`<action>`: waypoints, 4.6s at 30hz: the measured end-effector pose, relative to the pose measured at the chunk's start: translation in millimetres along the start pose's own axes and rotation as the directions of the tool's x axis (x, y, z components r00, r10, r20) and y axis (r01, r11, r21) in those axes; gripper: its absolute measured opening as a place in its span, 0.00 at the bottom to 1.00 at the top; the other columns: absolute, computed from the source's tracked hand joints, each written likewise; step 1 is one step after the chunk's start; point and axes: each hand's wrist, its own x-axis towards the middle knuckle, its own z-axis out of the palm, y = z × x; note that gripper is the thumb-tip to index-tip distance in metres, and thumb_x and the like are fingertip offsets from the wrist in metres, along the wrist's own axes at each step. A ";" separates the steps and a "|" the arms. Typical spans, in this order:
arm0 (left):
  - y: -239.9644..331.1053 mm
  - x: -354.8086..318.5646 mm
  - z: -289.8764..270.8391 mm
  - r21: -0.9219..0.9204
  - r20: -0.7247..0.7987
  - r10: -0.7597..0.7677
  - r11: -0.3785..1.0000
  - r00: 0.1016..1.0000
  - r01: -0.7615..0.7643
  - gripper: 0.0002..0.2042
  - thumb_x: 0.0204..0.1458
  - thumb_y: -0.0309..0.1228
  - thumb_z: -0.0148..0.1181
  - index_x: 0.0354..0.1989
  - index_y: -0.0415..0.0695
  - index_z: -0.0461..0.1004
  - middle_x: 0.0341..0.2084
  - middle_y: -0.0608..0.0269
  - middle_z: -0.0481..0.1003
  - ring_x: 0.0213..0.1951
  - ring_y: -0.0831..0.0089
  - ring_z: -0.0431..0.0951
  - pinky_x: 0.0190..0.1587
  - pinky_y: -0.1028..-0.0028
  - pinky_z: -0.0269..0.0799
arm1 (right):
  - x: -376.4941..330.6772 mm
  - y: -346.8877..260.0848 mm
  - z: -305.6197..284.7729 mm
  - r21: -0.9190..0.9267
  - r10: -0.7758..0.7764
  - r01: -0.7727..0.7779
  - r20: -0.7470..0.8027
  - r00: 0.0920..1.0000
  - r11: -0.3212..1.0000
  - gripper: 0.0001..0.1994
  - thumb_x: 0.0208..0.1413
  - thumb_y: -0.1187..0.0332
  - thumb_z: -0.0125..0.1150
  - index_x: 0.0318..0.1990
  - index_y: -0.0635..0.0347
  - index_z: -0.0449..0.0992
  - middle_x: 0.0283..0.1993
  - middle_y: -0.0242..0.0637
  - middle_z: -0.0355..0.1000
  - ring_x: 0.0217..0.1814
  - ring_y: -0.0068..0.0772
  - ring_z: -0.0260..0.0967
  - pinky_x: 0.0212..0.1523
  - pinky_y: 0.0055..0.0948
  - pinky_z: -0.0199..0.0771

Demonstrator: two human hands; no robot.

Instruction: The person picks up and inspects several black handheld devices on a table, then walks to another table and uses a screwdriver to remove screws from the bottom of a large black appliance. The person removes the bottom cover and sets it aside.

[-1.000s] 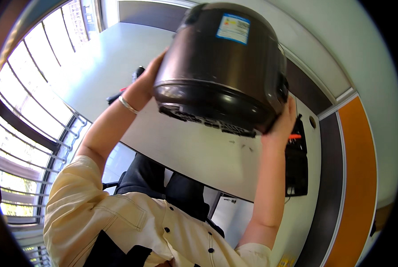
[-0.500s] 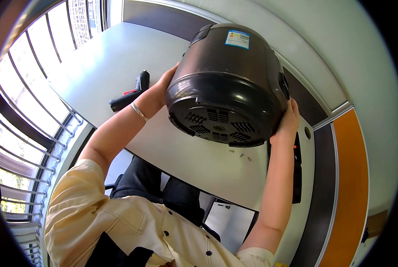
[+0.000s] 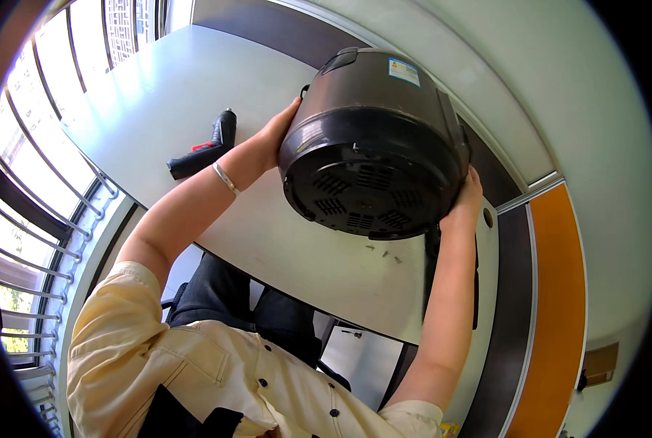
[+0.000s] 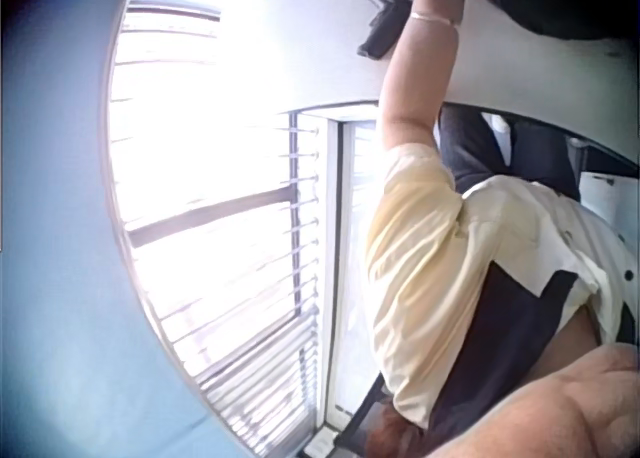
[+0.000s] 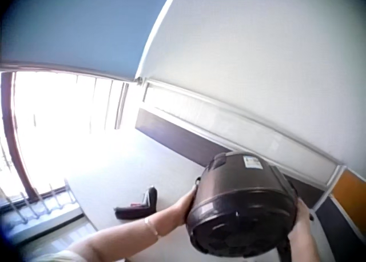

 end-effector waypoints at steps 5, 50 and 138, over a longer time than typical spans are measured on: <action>-3.3 -20.3 -5.0 0.232 -0.143 -0.003 0.972 0.990 0.036 0.28 0.59 0.53 0.32 0.60 0.46 0.58 0.53 0.55 0.65 0.53 0.67 0.68 0.55 0.69 0.62 | 8.2 7.2 -4.8 0.043 0.015 -0.015 0.007 1.000 0.999 0.11 0.58 0.71 0.46 0.45 0.66 0.70 0.41 0.41 0.71 0.40 0.34 0.71 0.41 0.31 0.73; -85.8 -97.9 -8.2 0.878 0.155 0.745 0.197 0.648 -0.437 0.42 0.42 0.40 0.67 0.63 0.40 0.50 0.49 0.41 0.63 0.47 0.50 0.69 0.47 0.64 0.69 | -51.0 25.7 5.1 -0.103 -0.339 0.325 -0.164 0.926 0.940 0.18 0.59 0.69 0.40 0.52 0.72 0.64 0.50 0.49 0.67 0.48 0.45 0.69 0.48 0.39 0.73; -93.1 -70.1 47.5 0.782 0.600 0.743 -0.468 0.295 -0.412 0.17 0.34 0.28 0.72 0.31 0.40 0.70 0.27 0.59 0.71 0.26 0.65 0.73 0.28 0.72 0.70 | -22.3 16.3 86.9 -0.029 -0.898 0.955 0.330 0.289 0.297 0.12 0.62 0.68 0.46 0.48 0.63 0.70 0.46 0.33 0.74 0.36 0.20 0.65 0.41 0.18 0.67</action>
